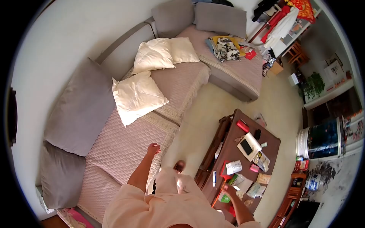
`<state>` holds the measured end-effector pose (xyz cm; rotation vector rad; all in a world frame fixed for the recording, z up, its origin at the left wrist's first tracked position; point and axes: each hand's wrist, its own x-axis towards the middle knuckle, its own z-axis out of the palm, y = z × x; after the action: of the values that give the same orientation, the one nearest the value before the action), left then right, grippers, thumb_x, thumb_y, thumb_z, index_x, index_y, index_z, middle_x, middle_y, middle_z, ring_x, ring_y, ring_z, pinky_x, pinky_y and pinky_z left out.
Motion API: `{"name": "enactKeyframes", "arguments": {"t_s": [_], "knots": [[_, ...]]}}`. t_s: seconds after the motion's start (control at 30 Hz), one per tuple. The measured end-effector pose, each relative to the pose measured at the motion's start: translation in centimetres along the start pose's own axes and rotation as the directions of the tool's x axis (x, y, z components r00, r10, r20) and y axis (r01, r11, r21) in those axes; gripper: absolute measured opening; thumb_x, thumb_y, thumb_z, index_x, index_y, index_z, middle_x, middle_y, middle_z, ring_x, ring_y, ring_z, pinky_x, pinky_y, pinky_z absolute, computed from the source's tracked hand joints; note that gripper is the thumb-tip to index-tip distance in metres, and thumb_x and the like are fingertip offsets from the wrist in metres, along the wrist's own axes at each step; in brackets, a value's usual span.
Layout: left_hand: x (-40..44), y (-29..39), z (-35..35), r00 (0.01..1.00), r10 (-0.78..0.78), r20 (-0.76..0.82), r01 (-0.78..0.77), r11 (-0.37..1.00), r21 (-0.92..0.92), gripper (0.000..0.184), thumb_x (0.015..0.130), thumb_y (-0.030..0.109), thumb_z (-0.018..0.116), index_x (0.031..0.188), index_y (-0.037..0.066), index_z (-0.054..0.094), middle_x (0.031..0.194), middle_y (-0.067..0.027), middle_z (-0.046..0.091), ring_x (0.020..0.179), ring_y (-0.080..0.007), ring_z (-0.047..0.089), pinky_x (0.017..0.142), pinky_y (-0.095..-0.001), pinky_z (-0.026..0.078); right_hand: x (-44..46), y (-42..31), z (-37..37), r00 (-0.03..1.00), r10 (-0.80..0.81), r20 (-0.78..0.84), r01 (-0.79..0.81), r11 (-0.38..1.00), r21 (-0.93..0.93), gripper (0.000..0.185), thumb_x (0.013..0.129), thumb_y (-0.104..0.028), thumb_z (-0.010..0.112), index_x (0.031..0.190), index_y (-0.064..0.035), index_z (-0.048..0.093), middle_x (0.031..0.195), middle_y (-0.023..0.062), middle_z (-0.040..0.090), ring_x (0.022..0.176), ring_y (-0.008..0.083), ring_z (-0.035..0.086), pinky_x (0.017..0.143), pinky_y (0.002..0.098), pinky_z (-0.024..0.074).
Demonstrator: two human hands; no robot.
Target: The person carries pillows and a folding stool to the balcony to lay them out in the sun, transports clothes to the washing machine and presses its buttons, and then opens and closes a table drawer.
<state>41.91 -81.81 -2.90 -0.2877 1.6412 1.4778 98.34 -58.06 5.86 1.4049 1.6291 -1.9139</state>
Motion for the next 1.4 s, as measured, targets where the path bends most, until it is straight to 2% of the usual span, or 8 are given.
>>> {"name": "enactKeyframes", "arguments": {"t_s": [0.17, 0.4, 0.7, 0.9, 1.03, 1.1, 1.2, 1.4], "knots": [[7.4, 6.4, 4.3, 0.996, -0.043, -0.08, 0.032, 0.99, -0.141, 0.065, 0.07, 0.017, 0.068, 0.122, 0.004, 0.031, 0.085, -0.0108, 0.056, 0.058, -0.0181, 0.059, 0.047, -0.0279, 0.045, 21.3, -27.6, -5.0, 0.948, -0.282, 0.145, 0.309, 0.719, -0.622, 0.014, 0.078, -0.02, 0.054, 0.072, -0.0074, 0.055, 0.06, 0.0026, 0.055, 0.055, 0.0118, 0.052, 0.05, 0.0271, 0.0417], [21.2, 13.3, 8.0, 0.98, -0.181, -0.079, 0.083, 0.743, -0.664, 0.086, 0.07, 0.014, 0.069, 0.131, 0.011, 0.008, 0.103, -0.0062, 0.049, 0.084, -0.0226, 0.052, 0.069, -0.0422, 0.044, 42.2, -60.5, 6.8, 0.921, -0.306, 0.239, 0.369, 0.882, -0.293, 0.013, 0.082, -0.014, 0.053, 0.082, -0.0005, 0.053, 0.07, 0.0043, 0.055, 0.062, 0.0118, 0.054, 0.059, 0.0258, 0.0466], [33.6, 12.6, 10.3, 0.892, -0.38, -0.245, -0.061, 0.437, -0.897, 0.066, 0.076, 0.022, 0.063, 0.126, 0.019, 0.02, 0.126, -0.0047, 0.03, 0.113, -0.0318, 0.032, 0.088, -0.0499, 0.032, 73.4, -73.1, 14.1, 0.765, -0.616, 0.188, 0.59, 0.551, -0.59, 0.035, 0.072, -0.029, 0.063, 0.093, -0.0018, 0.054, 0.08, 0.013, 0.06, 0.074, 0.02, 0.059, 0.066, 0.0323, 0.0465], [36.2, 12.1, 11.5, 0.899, -0.341, -0.274, -0.167, 0.311, -0.936, 0.043, 0.08, 0.038, 0.054, 0.114, 0.016, 0.043, 0.115, -0.0006, 0.043, 0.108, -0.0214, 0.038, 0.093, -0.0437, 0.03, 87.7, -76.5, 21.2, 0.923, -0.383, -0.048, 0.326, 0.84, -0.433, 0.052, 0.07, -0.033, 0.067, 0.109, -0.0036, 0.05, 0.103, 0.0084, 0.055, 0.094, 0.0191, 0.054, 0.076, 0.0284, 0.0435], [36.7, 13.9, 12.3, 0.917, -0.286, -0.278, -0.221, 0.216, -0.951, 0.051, 0.078, 0.041, 0.057, 0.116, 0.01, 0.044, 0.117, -0.0031, 0.046, 0.112, -0.0212, 0.038, 0.095, -0.0431, 0.03, 86.1, -81.1, 26.6, 0.901, -0.287, 0.326, 0.194, 0.937, 0.29, 0.052, 0.071, -0.029, 0.068, 0.111, -0.0026, 0.049, 0.103, 0.0068, 0.055, 0.092, 0.0164, 0.052, 0.073, 0.0288, 0.0431], [37.1, 16.2, 13.0, 0.9, -0.234, -0.369, -0.332, 0.183, -0.925, 0.051, 0.078, 0.034, 0.059, 0.119, 0.009, 0.041, 0.119, -0.0061, 0.045, 0.112, -0.023, 0.04, 0.095, -0.0428, 0.031, 84.8, -86.0, 27.1, 0.935, -0.279, 0.218, 0.263, 0.96, 0.099, 0.047, 0.072, -0.027, 0.067, 0.106, 0.0002, 0.051, 0.094, 0.0072, 0.057, 0.086, 0.0154, 0.054, 0.07, 0.0286, 0.0435], [36.6, 20.3, 13.8, 0.886, -0.199, -0.419, -0.376, 0.22, -0.9, 0.047, 0.081, 0.025, 0.057, 0.12, 0.007, 0.039, 0.116, -0.0089, 0.047, 0.107, -0.0237, 0.044, 0.093, -0.0397, 0.036, 78.8, -97.2, 21.7, 0.798, -0.425, 0.427, 0.433, 0.898, 0.084, 0.046, 0.07, -0.03, 0.067, 0.096, 0.0039, 0.05, 0.077, 0.0073, 0.053, 0.065, 0.0131, 0.052, 0.055, 0.0288, 0.0442], [32.7, 27.0, 22.2, 0.881, -0.373, -0.291, -0.251, 0.155, -0.956, 0.045, 0.083, 0.031, 0.052, 0.119, 0.006, 0.04, 0.115, -0.0099, 0.049, 0.105, -0.0254, 0.048, 0.089, -0.0418, 0.04, 84.1, -102.2, 2.0, 0.839, -0.538, 0.088, 0.539, 0.842, 0.008, 0.035, 0.076, -0.024, 0.061, 0.099, 0.0024, 0.056, 0.086, 0.0121, 0.062, 0.075, 0.0164, 0.061, 0.064, 0.0268, 0.0481]]}}
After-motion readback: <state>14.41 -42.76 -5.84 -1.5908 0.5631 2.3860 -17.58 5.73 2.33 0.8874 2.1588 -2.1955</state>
